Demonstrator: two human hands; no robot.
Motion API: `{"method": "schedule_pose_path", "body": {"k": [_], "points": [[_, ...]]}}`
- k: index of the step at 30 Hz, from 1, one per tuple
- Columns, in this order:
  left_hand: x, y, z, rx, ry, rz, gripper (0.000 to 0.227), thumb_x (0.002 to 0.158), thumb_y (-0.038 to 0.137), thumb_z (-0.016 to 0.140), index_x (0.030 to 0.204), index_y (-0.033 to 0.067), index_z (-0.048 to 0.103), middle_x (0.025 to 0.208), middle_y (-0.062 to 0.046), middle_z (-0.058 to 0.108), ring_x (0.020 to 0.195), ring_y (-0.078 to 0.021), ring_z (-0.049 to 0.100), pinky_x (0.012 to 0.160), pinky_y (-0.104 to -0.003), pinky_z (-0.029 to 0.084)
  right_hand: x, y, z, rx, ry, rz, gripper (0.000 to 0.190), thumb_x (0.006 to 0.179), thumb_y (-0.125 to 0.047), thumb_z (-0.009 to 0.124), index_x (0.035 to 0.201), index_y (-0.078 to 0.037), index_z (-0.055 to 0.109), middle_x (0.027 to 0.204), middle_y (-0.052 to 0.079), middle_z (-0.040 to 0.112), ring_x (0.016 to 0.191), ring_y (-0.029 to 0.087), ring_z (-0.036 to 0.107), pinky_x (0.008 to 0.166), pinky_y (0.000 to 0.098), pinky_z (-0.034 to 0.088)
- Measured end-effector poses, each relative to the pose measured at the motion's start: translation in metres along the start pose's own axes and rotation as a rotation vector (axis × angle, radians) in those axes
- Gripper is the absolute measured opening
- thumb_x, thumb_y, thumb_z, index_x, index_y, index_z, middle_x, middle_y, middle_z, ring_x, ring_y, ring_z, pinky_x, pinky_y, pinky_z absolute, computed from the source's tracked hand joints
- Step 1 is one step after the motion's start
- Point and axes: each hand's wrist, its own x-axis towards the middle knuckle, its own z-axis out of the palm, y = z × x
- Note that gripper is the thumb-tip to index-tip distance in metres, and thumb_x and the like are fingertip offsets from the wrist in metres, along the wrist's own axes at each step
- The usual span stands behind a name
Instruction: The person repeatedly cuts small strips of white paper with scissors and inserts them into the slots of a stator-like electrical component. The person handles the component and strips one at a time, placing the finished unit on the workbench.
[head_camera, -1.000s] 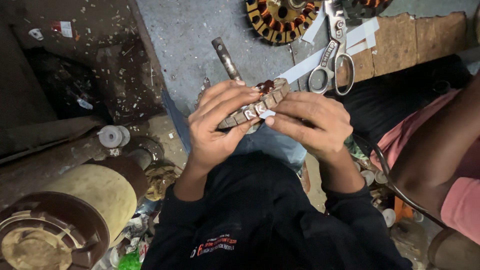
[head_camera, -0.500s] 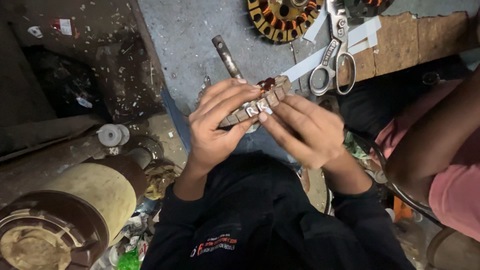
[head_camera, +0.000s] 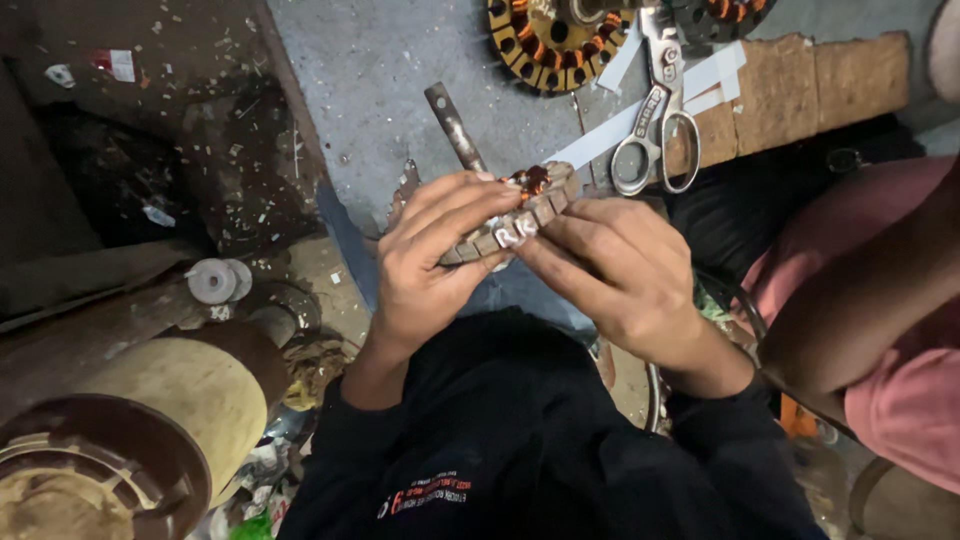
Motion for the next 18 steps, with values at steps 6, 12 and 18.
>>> {"method": "schedule_pose_path", "body": {"k": [6,12,18], "points": [[-0.004,-0.012,-0.003,-0.037,-0.018,0.104,0.048,0.079,0.015,0.091,0.122,0.0039,0.071,0.125,-0.008,0.071,0.124,-0.0281,0.066,0.112,-0.041,0.051,-0.013,0.020,0.032,0.241,0.197,0.297,0.055,0.085,-0.039,0.083,0.118,0.000,0.065,0.120,0.021,0.062,0.113,0.038,0.061,0.102,0.0471,0.048],[-0.020,-0.019,0.017,0.033,0.118,0.187,0.051,0.087,0.020,0.092,0.126,0.0048,0.065,0.125,-0.009,0.069,0.118,-0.0221,0.069,0.099,-0.038,0.056,-0.037,0.043,0.070,0.658,0.109,0.180,0.028,0.097,-0.023,0.073,0.116,-0.002,0.067,0.121,0.015,0.071,0.123,0.036,0.068,0.122,0.0553,0.046],[-0.032,-0.027,0.025,0.068,0.130,0.241,0.050,0.086,0.014,0.092,0.126,0.0044,0.062,0.126,-0.007,0.070,0.116,-0.0225,0.071,0.095,-0.039,0.056,-0.054,0.043,0.076,0.717,0.175,0.182,0.020,0.097,-0.016,0.069,0.111,-0.003,0.069,0.113,0.014,0.073,0.118,0.033,0.069,0.121,0.0556,0.042]]}}
